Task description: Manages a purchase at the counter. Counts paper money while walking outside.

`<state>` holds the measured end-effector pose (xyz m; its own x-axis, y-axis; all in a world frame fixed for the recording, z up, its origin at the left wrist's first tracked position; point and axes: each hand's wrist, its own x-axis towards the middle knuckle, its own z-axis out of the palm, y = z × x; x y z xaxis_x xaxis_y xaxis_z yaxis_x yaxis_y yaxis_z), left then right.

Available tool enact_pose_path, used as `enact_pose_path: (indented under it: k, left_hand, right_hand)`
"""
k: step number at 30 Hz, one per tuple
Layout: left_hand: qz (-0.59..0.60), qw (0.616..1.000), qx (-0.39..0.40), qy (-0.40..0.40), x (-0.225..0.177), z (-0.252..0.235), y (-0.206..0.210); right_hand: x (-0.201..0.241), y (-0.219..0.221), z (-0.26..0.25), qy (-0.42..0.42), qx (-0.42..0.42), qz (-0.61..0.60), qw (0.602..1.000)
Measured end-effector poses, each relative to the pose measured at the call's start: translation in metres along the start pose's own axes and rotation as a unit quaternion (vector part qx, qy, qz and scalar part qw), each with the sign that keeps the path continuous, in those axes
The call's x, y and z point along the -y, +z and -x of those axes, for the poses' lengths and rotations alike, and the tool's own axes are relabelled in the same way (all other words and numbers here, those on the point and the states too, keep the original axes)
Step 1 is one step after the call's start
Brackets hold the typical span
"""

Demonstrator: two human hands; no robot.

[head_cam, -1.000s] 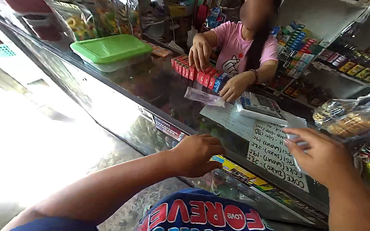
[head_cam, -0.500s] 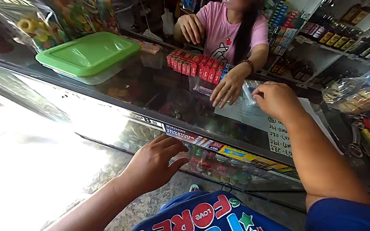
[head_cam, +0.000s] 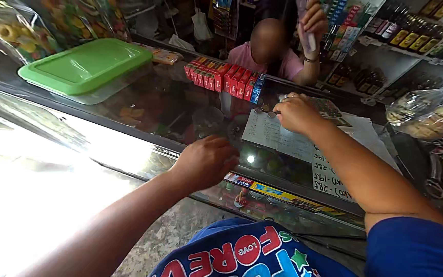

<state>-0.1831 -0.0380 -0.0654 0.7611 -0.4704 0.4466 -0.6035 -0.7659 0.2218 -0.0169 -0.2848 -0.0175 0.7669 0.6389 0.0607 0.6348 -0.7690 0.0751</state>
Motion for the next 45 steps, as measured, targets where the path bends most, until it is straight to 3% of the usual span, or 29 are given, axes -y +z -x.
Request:
enact_pose_path:
  k: [4, 7, 13, 17, 22, 26, 30, 35, 42, 45]
  left_hand:
    - [-0.015, 0.995, 0.075, -0.062, 0.022, -0.081, 0.012]
    - [-0.047, 0.976, 0.168, -0.133, 0.026, -0.135, 0.028]
    - [-0.137, 0.944, 0.252, -0.165, 0.025, -0.171, 0.049]
    - [-0.156, 0.948, 0.248, -0.121, 0.029, -0.174, 0.05]
    - [-0.136, 0.969, 0.181, -0.098, 0.03, -0.183, 0.053]
    - [-0.14, 0.957, 0.234, -0.102, 0.025, -0.193, 0.065]
    - [-0.151, 0.942, 0.282, -0.096, 0.031, -0.202, 0.062]
    - [-0.173, 0.934, 0.293, -0.108, 0.02, -0.208, 0.057]
    - [-0.175, 0.952, 0.237, -0.078, 0.03, -0.203, 0.068]
    - [-0.079, 0.971, 0.187, -0.129, 0.031, -0.198, 0.057]
  right_hand:
    - [0.017, 0.006, -0.024, 0.034, 0.064, 0.018, 0.997]
    - [0.022, 0.007, -0.026, 0.041, 0.048, 0.007, 0.998]
    - [0.02, 0.004, -0.024, 0.049, 0.052, 0.014, 0.997]
    - [0.0, -0.002, -0.037, 0.045, 0.053, -0.028, 0.997]
    - [-0.028, -0.02, -0.041, 0.058, 0.012, -0.119, 0.991]
    - [-0.043, -0.031, -0.034, 0.102, -0.04, -0.179, 0.978]
    - [-0.05, -0.031, -0.031, 0.123, -0.036, -0.248, 0.96]
    - [-0.05, -0.029, -0.035, 0.112, -0.039, -0.239, 0.964]
    - [-0.057, -0.027, -0.036, 0.107, -0.039, -0.263, 0.958]
    - [-0.06, -0.026, -0.035, 0.085, -0.026, -0.329, 0.94]
